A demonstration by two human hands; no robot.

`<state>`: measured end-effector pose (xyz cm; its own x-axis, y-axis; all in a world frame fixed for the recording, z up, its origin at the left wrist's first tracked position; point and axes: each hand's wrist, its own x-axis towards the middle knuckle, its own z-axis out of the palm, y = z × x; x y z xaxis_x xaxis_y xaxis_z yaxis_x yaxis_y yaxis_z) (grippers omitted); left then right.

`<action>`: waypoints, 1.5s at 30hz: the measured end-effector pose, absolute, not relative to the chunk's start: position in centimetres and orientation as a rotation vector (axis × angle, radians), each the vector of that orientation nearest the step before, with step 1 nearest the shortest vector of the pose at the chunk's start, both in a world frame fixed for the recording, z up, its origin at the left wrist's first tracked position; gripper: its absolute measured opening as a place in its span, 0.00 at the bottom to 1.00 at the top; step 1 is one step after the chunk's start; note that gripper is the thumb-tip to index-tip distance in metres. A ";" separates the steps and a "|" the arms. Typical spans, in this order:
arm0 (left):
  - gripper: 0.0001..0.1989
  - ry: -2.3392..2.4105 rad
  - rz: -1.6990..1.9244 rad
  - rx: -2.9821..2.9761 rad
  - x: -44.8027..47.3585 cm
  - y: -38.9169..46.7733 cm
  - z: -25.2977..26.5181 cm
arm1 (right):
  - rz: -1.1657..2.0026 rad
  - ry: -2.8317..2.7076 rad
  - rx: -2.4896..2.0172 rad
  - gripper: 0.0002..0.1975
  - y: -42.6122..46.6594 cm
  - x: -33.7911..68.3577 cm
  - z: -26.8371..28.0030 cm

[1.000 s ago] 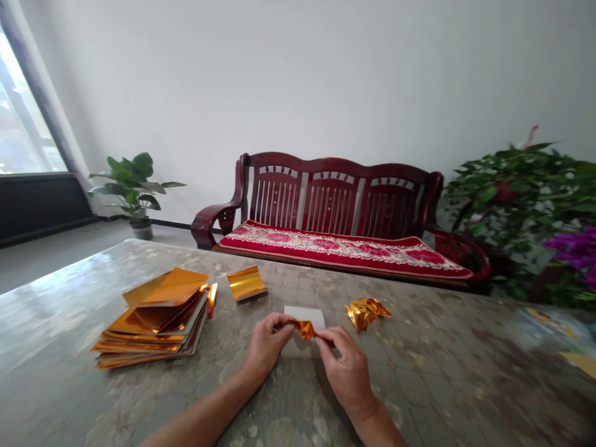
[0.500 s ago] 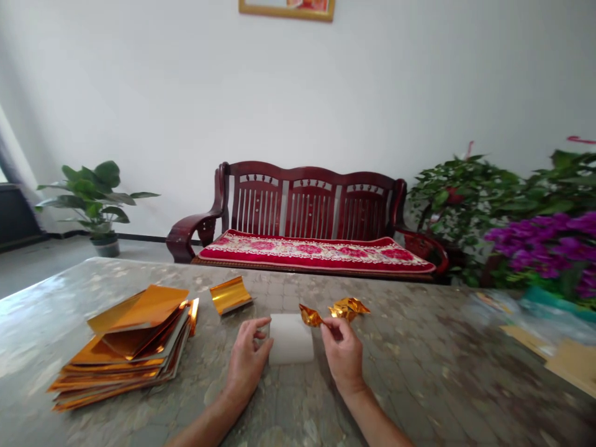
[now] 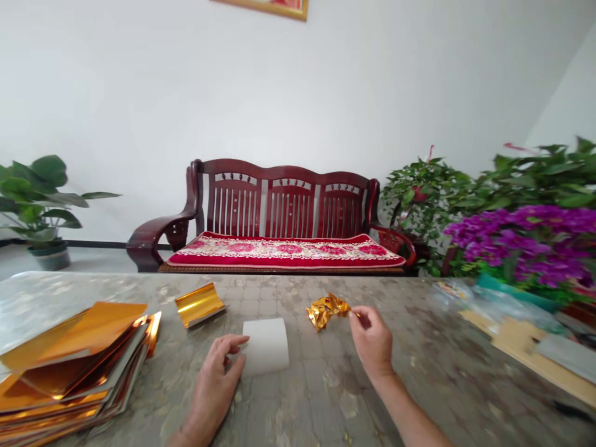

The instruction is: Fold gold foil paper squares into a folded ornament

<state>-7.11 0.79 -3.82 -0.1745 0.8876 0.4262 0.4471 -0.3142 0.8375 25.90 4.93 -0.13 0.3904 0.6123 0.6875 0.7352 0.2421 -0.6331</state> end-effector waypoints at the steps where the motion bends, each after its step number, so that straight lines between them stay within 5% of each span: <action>1: 0.13 1.540 1.488 1.705 -7.1 0.8 -3.9 | -0.144 -1.288 -1.471 0.11 5.1 26.4 -0.3; 22: 0.17 1.597 1.338 1.592 -8.2 1.9 -5.0 | -0.253 -1.452 -1.705 0.09 7.6 26.1 -2.6; 31: 0.24 1.614 1.541 1.522 -6.0 0.7 -3.8 | -0.277 -1.491 -1.749 0.05 7.8 26.1 -2.9; 45: 0.17 1.569 1.400 1.593 -7.6 1.3 -5.4 | -0.249 -1.548 -1.809 0.05 7.7 25.9 -2.8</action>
